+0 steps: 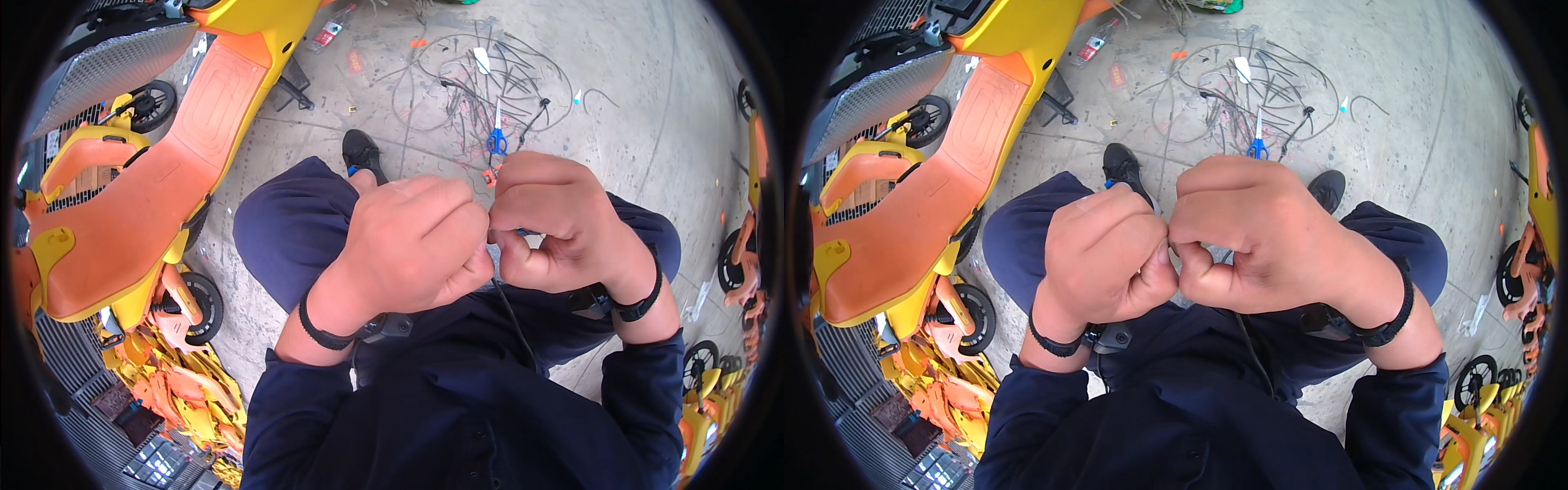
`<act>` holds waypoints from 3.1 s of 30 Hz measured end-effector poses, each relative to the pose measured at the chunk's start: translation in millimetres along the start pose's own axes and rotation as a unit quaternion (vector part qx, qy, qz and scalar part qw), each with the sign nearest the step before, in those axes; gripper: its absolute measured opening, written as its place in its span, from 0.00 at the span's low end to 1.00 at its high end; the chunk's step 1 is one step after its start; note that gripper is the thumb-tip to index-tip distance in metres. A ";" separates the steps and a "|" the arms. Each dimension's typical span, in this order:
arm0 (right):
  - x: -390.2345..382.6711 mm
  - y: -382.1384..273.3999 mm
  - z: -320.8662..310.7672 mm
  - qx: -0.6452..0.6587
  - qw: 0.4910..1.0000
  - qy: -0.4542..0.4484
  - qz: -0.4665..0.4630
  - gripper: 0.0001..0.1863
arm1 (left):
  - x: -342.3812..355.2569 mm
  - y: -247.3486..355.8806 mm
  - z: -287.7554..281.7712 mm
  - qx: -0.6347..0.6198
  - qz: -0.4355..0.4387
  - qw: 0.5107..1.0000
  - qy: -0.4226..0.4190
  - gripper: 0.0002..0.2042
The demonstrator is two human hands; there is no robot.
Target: The person uses shears to strip the insulation from electrical wires and then twists the exposed wire ends together by hand.
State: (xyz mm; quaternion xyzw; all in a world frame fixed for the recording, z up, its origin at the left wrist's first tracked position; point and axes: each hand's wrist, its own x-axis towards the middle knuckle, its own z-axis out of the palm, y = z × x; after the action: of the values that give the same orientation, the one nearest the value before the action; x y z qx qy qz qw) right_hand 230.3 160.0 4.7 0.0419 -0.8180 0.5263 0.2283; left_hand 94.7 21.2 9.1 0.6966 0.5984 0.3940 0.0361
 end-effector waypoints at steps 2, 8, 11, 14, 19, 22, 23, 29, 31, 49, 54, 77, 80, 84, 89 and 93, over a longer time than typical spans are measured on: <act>0.3 -0.7 -0.9 0.006 1.000 -0.005 0.004 0.05 | -0.9 -1.1 2.3 0.012 0.017 0.999 0.026 0.04; 1.0 -6.0 -2.9 0.075 0.996 -0.015 0.039 0.04 | 3.2 5.0 -3.0 -0.079 -0.045 0.996 0.018 0.06; 2.0 -9.2 -5.7 0.094 0.994 -0.017 0.051 0.04 | 2.1 1.2 -2.6 -0.128 -0.044 0.991 0.017 0.05; 1.8 -7.5 -5.5 0.077 0.996 -0.018 0.047 0.04 | 3.5 0.7 -4.7 -0.119 -0.042 0.992 0.000 0.05; 1.4 -3.6 -5.2 0.021 0.999 -0.017 0.021 0.05 | 0.9 -2.3 0.9 -0.058 -0.012 0.998 0.008 0.04; 0.5 -2.0 -2.9 0.012 1.000 -0.012 0.017 0.05 | 0.6 -2.2 1.4 -0.035 0.007 0.999 0.013 0.02; 0.6 -1.9 -2.8 0.013 1.000 -0.014 0.015 0.05 | 0.5 -1.8 1.4 -0.020 0.013 1.000 0.016 0.02; 1.2 -4.0 -3.8 0.059 0.998 -0.021 0.031 0.05 | 4.2 3.8 -1.7 -0.066 -0.034 0.997 0.014 0.07; 0.9 -5.2 -4.0 0.076 0.996 -0.018 0.036 0.04 | 3.4 3.3 -1.4 -0.092 -0.041 0.995 0.018 0.05; -2.8 0.8 -14.1 0.253 0.961 -0.027 0.111 0.06 | 1.1 -3.1 -13.4 -0.275 -0.152 0.949 -0.028 0.09; -2.0 5.5 -11.7 0.359 0.915 -0.092 0.160 0.10 | 2.8 -3.0 -14.9 -0.125 -0.048 0.990 0.036 0.08; -1.2 -3.6 4.6 0.128 0.991 0.026 0.007 0.03 | 3.6 -5.0 -9.6 -0.092 0.002 0.992 0.084 0.08; -2.1 -3.4 5.2 0.062 0.996 0.061 -0.003 0.03 | 2.9 -2.9 -4.1 -0.081 -0.036 0.988 0.125 0.11; -1.9 -2.3 1.2 0.009 0.999 0.041 -0.015 0.06 | -1.3 6.7 -19.3 -0.011 -0.058 0.998 0.016 0.10; -3.3 1.1 1.6 -0.092 0.993 0.059 -0.031 0.07 | -2.9 0.1 2.9 0.026 -0.009 0.999 0.040 0.13; -3.5 6.5 3.3 -0.125 0.991 0.040 -0.029 0.05 | -2.8 1.5 5.9 0.071 -0.020 0.997 0.009 0.13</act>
State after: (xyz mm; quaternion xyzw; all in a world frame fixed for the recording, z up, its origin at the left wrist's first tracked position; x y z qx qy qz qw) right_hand 230.4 159.3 -3.3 0.0159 -0.8660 0.4141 0.2797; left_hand 99.5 20.8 4.4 0.6816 0.6391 0.3562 -0.0111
